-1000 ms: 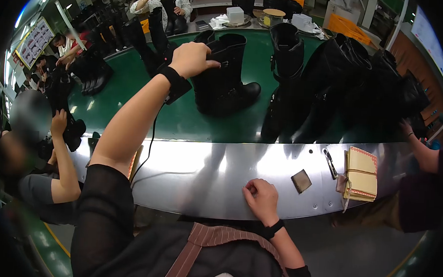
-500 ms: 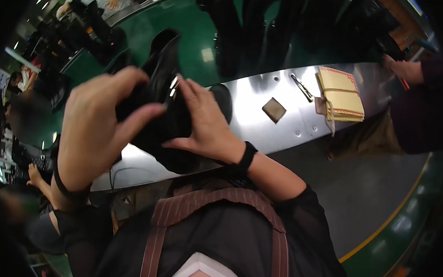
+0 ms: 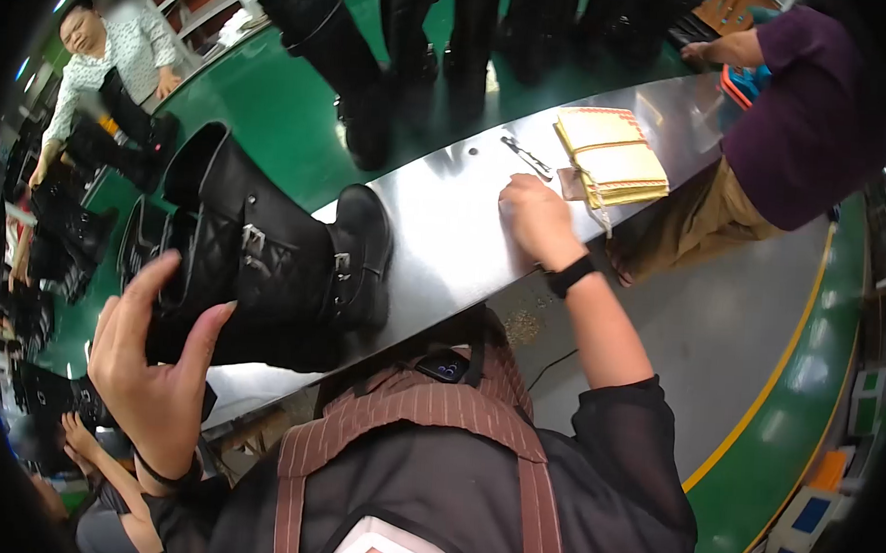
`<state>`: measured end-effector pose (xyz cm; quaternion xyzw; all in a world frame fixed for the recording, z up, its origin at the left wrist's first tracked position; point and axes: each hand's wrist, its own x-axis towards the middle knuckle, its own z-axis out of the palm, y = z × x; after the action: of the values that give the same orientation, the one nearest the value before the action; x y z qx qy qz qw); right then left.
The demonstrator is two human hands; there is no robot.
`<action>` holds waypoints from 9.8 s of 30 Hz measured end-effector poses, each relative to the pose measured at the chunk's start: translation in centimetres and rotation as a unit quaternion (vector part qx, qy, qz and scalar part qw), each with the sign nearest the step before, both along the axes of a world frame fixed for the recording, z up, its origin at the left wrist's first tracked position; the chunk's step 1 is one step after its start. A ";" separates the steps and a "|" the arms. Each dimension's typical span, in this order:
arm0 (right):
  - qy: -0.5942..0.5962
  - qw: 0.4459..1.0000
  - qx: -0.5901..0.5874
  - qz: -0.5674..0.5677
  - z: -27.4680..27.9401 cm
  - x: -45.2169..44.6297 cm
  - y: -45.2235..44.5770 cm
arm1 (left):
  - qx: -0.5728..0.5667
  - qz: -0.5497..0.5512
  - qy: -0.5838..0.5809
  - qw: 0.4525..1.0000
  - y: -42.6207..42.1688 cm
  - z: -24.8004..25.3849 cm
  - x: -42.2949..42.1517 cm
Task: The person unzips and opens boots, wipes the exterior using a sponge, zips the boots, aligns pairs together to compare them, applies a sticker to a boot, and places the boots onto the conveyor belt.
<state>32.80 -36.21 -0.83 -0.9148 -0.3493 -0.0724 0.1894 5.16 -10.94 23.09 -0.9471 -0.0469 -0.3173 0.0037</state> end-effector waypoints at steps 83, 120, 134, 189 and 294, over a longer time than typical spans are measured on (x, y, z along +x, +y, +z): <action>0.607 0.639 0.462 0.093 2.8 -12.0 10.5 | -0.892 -0.115 -0.086 0.429 8.0 -23.0 -3.1; -0.239 0.914 0.324 0.043 16.3 -11.4 5.0 | -0.036 -0.183 -0.332 0.925 6.5 -6.1 -6.5; -0.139 0.901 0.384 0.143 17.4 -11.3 4.5 | -0.434 -0.216 -0.144 0.862 0.0 -9.7 13.3; 0.227 0.929 0.271 0.107 0.8 -12.4 10.3 | -0.745 -0.359 0.238 0.510 3.3 -2.4 7.2; 0.670 0.474 0.566 0.077 6.2 -13.1 9.6 | -0.925 -0.238 -0.113 0.275 4.4 -19.6 1.1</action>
<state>19.73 -26.61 5.39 -0.3483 -0.0683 0.3959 0.8469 6.27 -6.50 3.49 -0.2393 -0.0813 -0.1520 -0.9555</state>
